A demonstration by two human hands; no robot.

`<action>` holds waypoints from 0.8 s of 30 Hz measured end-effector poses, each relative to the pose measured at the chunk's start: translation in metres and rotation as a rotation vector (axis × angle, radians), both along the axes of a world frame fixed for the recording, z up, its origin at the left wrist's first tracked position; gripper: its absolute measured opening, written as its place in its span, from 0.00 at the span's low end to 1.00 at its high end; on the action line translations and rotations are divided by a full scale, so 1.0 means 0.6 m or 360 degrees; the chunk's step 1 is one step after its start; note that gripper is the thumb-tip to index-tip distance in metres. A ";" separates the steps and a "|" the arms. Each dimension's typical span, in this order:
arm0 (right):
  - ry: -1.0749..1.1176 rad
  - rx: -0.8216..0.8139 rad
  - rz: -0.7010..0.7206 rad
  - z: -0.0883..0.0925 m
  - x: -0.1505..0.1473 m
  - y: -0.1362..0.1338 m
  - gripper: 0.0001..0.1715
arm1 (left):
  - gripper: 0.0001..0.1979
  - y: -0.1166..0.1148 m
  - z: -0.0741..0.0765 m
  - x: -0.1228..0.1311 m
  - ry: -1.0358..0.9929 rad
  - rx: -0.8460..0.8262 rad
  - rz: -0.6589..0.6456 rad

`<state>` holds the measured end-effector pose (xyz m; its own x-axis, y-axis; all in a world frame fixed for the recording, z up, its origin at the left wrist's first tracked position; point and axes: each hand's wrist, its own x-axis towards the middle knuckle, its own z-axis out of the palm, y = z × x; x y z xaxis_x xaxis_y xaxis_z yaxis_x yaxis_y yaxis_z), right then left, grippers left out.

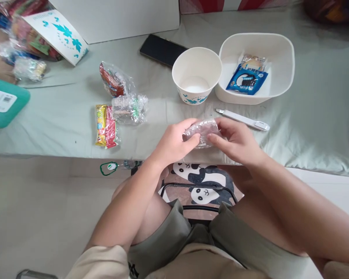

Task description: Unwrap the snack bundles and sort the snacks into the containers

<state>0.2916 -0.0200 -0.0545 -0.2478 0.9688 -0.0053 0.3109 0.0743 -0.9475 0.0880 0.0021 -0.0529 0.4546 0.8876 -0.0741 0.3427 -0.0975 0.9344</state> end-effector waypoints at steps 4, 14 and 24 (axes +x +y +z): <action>0.0009 0.0151 -0.0201 -0.013 -0.006 0.006 0.22 | 0.14 0.014 -0.011 -0.004 -0.0200 -0.0058 0.0029; -0.0042 0.0406 -0.0238 0.021 -0.029 0.040 0.06 | 0.23 0.037 -0.041 0.003 -0.0707 0.0068 0.0259; -0.0898 0.1080 -0.0759 0.031 -0.050 0.137 0.17 | 0.07 0.073 -0.039 -0.017 -0.0672 0.0448 0.0561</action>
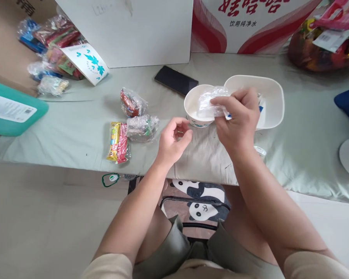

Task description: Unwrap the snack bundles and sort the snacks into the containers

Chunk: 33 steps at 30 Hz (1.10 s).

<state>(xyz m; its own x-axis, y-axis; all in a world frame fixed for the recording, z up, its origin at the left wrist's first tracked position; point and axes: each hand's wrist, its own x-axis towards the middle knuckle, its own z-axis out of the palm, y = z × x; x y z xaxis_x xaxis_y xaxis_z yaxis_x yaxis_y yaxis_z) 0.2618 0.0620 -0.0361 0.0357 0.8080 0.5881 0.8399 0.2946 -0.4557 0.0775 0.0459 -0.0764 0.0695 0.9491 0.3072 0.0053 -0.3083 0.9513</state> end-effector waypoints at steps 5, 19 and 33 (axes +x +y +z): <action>-0.0160 -0.0245 0.0077 -0.017 -0.020 0.014 0.24 | 0.06 -0.003 0.008 -0.003 0.0033 -0.0089 -0.0005; -0.0132 -0.0477 0.0341 -0.001 -0.028 -0.009 0.18 | 0.13 -0.011 0.009 -0.009 0.0290 -0.0092 0.0053; -0.0231 -0.0713 0.0632 0.029 -0.003 -0.048 0.30 | 0.08 -0.009 0.011 -0.026 0.0839 0.0468 -0.0068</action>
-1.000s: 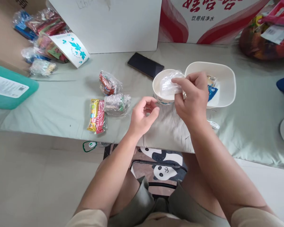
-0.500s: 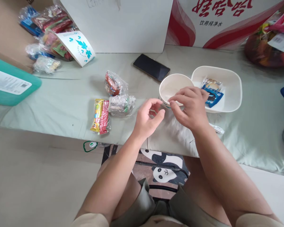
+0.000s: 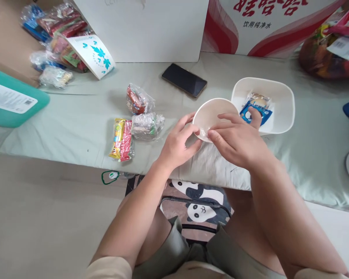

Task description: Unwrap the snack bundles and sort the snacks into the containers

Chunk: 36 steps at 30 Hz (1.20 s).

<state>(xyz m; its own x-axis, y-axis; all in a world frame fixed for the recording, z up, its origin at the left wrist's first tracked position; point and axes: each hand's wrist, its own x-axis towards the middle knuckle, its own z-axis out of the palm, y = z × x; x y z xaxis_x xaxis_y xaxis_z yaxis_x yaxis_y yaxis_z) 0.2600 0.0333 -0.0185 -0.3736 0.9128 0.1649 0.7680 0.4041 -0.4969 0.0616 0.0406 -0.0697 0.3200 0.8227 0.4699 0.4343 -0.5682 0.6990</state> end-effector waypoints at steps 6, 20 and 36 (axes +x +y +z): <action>0.0022 0.0043 -0.0169 -0.009 -0.010 -0.017 0.28 | 0.08 -0.004 0.003 0.000 -0.0040 -0.0009 -0.0047; -0.0227 -0.0001 -0.0113 0.042 -0.016 -0.018 0.24 | 0.05 -0.004 0.007 0.006 -0.0008 -0.0135 -0.0177; -0.0268 -0.0057 -0.0007 0.021 -0.003 -0.020 0.28 | 0.05 -0.009 0.005 0.008 0.0064 -0.0131 -0.0157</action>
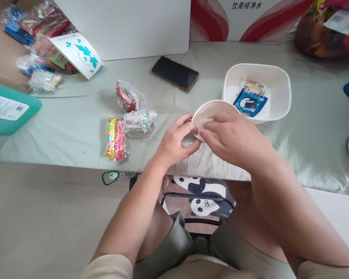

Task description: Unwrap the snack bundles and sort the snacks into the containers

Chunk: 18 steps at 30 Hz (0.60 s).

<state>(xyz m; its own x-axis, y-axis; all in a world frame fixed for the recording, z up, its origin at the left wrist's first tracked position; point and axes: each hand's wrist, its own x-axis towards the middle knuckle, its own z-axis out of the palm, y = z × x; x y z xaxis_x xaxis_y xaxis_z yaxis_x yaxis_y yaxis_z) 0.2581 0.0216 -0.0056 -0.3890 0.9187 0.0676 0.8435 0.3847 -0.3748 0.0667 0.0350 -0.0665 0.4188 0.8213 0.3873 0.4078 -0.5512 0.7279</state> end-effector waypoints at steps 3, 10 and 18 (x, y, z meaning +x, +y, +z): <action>0.0112 0.0106 -0.0129 0.015 0.010 0.007 0.17 | 0.06 0.001 -0.001 0.001 -0.0033 -0.0015 -0.0026; 0.0170 0.0012 -0.0357 0.011 0.027 0.018 0.18 | 0.07 0.001 -0.004 0.003 -0.0077 -0.0005 -0.0043; -0.0036 0.0345 -0.0376 -0.007 0.017 0.017 0.13 | 0.06 -0.003 0.000 0.006 -0.0024 -0.0027 -0.0036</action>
<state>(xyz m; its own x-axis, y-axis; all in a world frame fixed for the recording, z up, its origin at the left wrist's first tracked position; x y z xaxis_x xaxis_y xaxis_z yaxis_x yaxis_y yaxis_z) 0.2685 0.0316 -0.0096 -0.1705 0.9490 0.2652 0.9261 0.2463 -0.2859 0.0706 0.0333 -0.0664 0.4313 0.8184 0.3798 0.3844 -0.5475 0.7433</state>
